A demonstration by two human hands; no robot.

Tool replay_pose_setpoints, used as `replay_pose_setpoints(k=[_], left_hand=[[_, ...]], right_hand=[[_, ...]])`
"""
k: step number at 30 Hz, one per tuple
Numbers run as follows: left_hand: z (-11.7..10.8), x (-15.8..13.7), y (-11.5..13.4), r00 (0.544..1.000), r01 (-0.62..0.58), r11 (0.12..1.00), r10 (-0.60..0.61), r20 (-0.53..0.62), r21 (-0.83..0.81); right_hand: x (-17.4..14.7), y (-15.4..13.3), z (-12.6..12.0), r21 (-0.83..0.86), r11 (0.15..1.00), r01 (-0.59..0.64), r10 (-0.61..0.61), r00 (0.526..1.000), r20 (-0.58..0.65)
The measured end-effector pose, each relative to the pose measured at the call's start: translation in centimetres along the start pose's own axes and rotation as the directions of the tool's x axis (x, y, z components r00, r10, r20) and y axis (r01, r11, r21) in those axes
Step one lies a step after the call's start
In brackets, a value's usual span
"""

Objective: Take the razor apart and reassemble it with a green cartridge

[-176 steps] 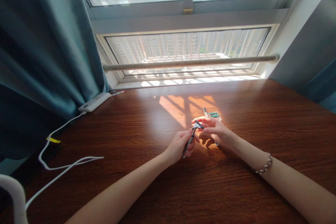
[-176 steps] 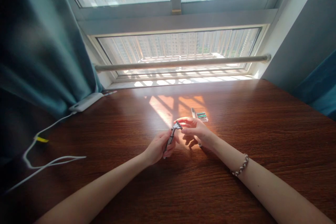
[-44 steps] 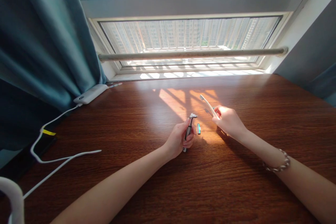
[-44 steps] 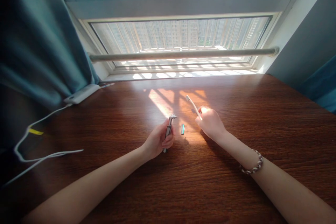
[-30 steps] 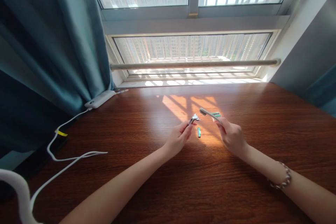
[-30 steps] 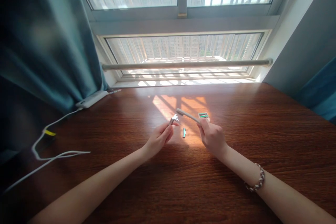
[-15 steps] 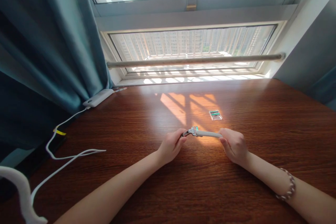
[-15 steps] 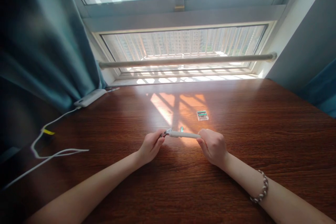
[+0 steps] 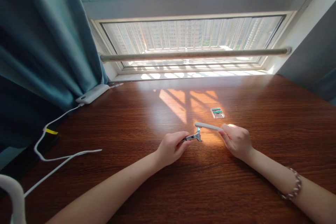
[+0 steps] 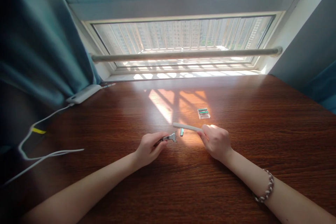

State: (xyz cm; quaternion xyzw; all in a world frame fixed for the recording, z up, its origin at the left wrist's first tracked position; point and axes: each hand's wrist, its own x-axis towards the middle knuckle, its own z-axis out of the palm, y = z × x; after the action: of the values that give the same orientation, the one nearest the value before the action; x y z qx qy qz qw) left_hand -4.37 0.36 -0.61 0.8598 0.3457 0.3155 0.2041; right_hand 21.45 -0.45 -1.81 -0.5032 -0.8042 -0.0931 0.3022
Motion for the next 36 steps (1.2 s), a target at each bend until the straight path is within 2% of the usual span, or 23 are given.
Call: replay_pose_setpoints(k=[5, 9, 13, 18, 22, 26, 31, 34, 36], left_hand=[[0.05, -0.05, 0.01, 0.999, 0.002, 1.0, -0.001, -0.036, 0.019], [-0.07, 0.08, 0.13, 0.998, 0.038, 0.999, -0.038, -0.042, -0.009], [-0.17, 0.29, 0.23, 0.996, 0.082, 0.996, -0.083, -0.038, -0.047], [-0.19, 0.46, 0.27, 0.989, 0.127, 0.987, -0.133, -0.057, -0.097], [-0.21, 0.67, 0.23, 0.98, 0.172, 0.972, -0.186, -0.073, -0.162], [-0.23, 0.87, 0.13, 0.948, 0.27, 0.946, -0.294, -0.122, -0.18], [-0.36, 0.95, 0.02, 0.937, 0.3, 0.926, -0.331, -0.11, -0.23], [-0.23, 0.94, -0.05, 0.923, 0.332, 0.873, -0.379, -0.067, -0.358], [0.14, 0.94, 0.06, 0.906, 0.36, 0.752, -0.422, 0.017, -0.552]], right_hand=[[-0.17, -0.19, -0.1, 0.041, 0.994, 0.097, -0.097, 0.995, -0.012], [-0.15, -0.3, -0.17, -0.031, 0.999, 0.01, -0.011, 0.999, -0.034], [-0.1, -0.29, -0.16, 0.019, 0.998, 0.063, -0.063, 0.998, -0.011], [-0.07, -0.17, -0.16, -0.014, 1.0, -0.003, 0.003, 1.0, -0.02], [-0.13, -0.23, -0.22, 0.02, 0.996, 0.088, -0.088, 0.996, 0.008], [-0.16, -0.31, -0.21, -0.021, 0.999, 0.028, -0.029, 1.0, -0.012], [-0.22, -0.26, -0.17, 0.007, 1.0, 0.02, -0.02, 1.0, -0.002], [-0.19, -0.26, -0.17, -0.018, 0.998, -0.062, 0.062, 0.998, -0.026], [-0.1, -0.31, -0.19, 0.016, 0.995, -0.098, 0.099, 0.994, -0.05]])
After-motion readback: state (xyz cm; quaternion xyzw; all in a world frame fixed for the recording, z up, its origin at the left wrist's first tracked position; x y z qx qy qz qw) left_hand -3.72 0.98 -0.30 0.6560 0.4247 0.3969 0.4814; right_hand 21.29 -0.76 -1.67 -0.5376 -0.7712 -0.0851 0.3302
